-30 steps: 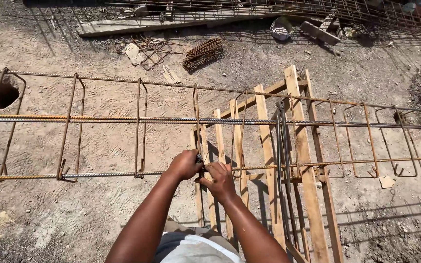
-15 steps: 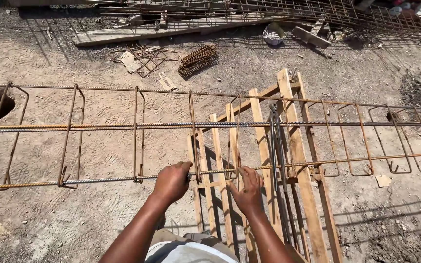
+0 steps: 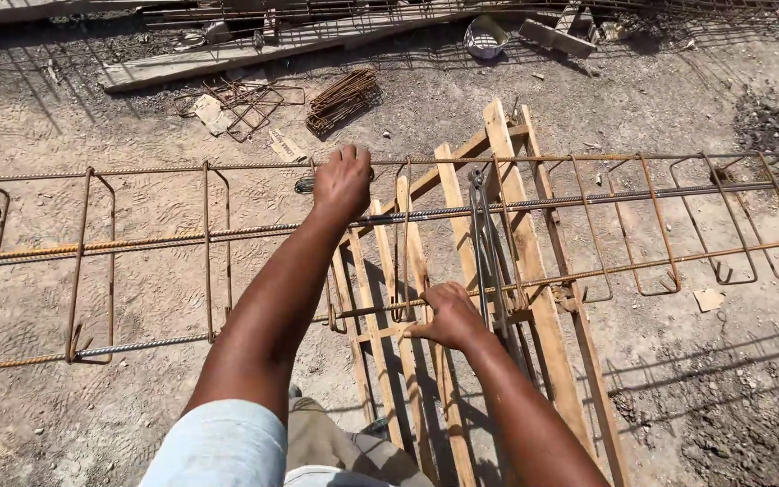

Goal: The person uses a rebar tying tool to twist wire ties around the intersections of a rebar grid laid on wooden supports. They repeatedly position the tool, rotate the handle to tighten the wire, and move along the grid to secure multiple joints.

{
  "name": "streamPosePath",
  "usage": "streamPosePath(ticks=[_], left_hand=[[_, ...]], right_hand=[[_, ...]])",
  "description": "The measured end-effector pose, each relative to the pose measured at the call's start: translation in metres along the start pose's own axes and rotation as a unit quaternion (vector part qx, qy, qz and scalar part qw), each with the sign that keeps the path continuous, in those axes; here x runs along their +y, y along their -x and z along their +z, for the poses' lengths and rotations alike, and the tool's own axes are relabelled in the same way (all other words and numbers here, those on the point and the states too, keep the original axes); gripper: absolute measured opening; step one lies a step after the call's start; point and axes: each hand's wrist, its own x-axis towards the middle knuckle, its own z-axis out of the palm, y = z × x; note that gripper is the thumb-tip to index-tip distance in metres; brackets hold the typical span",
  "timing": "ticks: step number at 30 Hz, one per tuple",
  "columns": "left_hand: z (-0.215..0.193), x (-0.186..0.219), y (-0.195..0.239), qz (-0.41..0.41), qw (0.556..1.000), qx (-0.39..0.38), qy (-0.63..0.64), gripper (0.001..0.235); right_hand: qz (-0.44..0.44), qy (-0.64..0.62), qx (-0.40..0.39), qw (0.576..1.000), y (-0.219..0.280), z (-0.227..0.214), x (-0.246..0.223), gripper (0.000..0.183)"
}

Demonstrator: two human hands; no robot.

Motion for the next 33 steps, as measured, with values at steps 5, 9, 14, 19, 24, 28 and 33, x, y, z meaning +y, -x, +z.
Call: streamPosePath(ticks=[5,9,14,19,24,28,33], left_hand=[[0.052,0.010,-0.052,0.033,0.993,-0.003,-0.115,0.065],[0.065,-0.002,-0.075,0.081,0.986,-0.060,-0.131,0.058],[0.129,-0.040,-0.131,0.103,0.988,-0.028,-0.116,0.028],[0.129,-0.043,-0.128,0.109,0.987,-0.051,-0.104,0.031],[0.080,-0.033,-0.111,0.116,0.980,-0.088,-0.133,0.036],[0.036,-0.036,-0.094,0.157,0.956,-0.113,-0.220,0.060],[-0.070,0.007,0.077,0.125,0.988,-0.089,0.001,0.038]], right_hand=[[-0.103,0.035,0.106,0.988,-0.020,0.024,0.006,0.056],[0.006,0.014,-0.004,1.000,0.000,0.003,-0.016,0.059],[0.031,-0.049,0.033,0.998,0.004,0.036,-0.010,0.040],[-0.022,-0.043,0.101,0.994,0.000,0.034,-0.011,0.041],[-0.060,-0.034,0.132,0.989,-0.003,0.056,0.004,0.038],[0.001,-0.107,0.061,0.992,0.006,0.055,0.011,0.049],[0.048,-0.296,0.200,0.933,0.051,0.048,0.004,0.043]])
